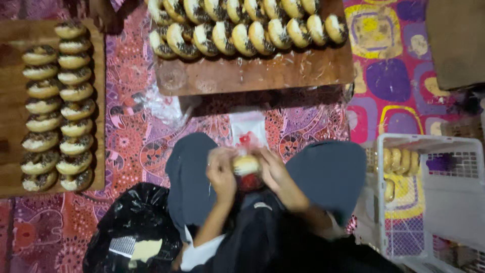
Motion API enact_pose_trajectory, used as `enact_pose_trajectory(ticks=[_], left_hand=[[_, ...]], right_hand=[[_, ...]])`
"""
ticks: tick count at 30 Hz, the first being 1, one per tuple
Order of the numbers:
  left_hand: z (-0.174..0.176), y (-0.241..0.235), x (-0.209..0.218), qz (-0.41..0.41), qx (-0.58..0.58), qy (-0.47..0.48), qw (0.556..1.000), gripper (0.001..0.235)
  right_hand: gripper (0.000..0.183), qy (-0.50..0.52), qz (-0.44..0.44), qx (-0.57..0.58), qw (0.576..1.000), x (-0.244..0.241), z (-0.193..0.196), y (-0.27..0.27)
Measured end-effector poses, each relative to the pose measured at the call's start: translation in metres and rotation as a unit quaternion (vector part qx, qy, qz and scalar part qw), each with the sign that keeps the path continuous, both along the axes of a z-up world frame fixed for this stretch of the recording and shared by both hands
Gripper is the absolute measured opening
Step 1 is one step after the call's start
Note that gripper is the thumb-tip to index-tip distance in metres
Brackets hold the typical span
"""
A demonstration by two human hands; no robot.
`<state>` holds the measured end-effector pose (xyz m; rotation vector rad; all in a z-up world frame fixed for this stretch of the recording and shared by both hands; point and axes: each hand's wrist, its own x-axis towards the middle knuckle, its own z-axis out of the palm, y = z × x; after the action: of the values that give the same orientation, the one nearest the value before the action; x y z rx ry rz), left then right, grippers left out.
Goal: The person grates a block of white cheese over rows of donuts arranged on a wooden board. They then pick up individual donuts, dip them into a red substance, and place them back on the board or into a plastic basket.
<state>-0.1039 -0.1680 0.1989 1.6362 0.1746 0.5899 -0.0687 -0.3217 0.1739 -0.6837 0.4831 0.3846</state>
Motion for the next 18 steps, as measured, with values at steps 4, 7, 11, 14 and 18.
enact_pose_trajectory(ticks=[4, 7, 11, 14, 18], left_hand=[[-0.024, 0.075, -0.002, 0.107, 0.139, 0.009, 0.984, 0.01], [-0.039, 0.109, -0.05, 0.128, 0.026, 0.129, 0.983, 0.01], [-0.073, 0.131, -0.073, 0.046, -0.146, 0.295, 0.943, 0.023], [-0.091, 0.113, -0.043, -0.102, -0.255, 0.397, 0.876, 0.035], [-0.119, 0.048, 0.054, -0.279, 0.099, 0.281, 0.913, 0.073]], right_hand=[[0.019, -0.453, 0.105, -0.375, 0.802, 0.042, -0.038, 0.039], [0.015, -0.377, 0.161, -0.4, 0.82, 0.019, -0.065, 0.077], [0.024, -0.124, 0.213, -0.223, 0.943, -0.017, -0.103, 0.098], [0.046, -0.024, 0.202, -0.103, 0.974, -0.008, -0.115, 0.05], [0.048, 0.046, 0.048, -0.309, 0.949, 0.094, -0.115, -0.06]])
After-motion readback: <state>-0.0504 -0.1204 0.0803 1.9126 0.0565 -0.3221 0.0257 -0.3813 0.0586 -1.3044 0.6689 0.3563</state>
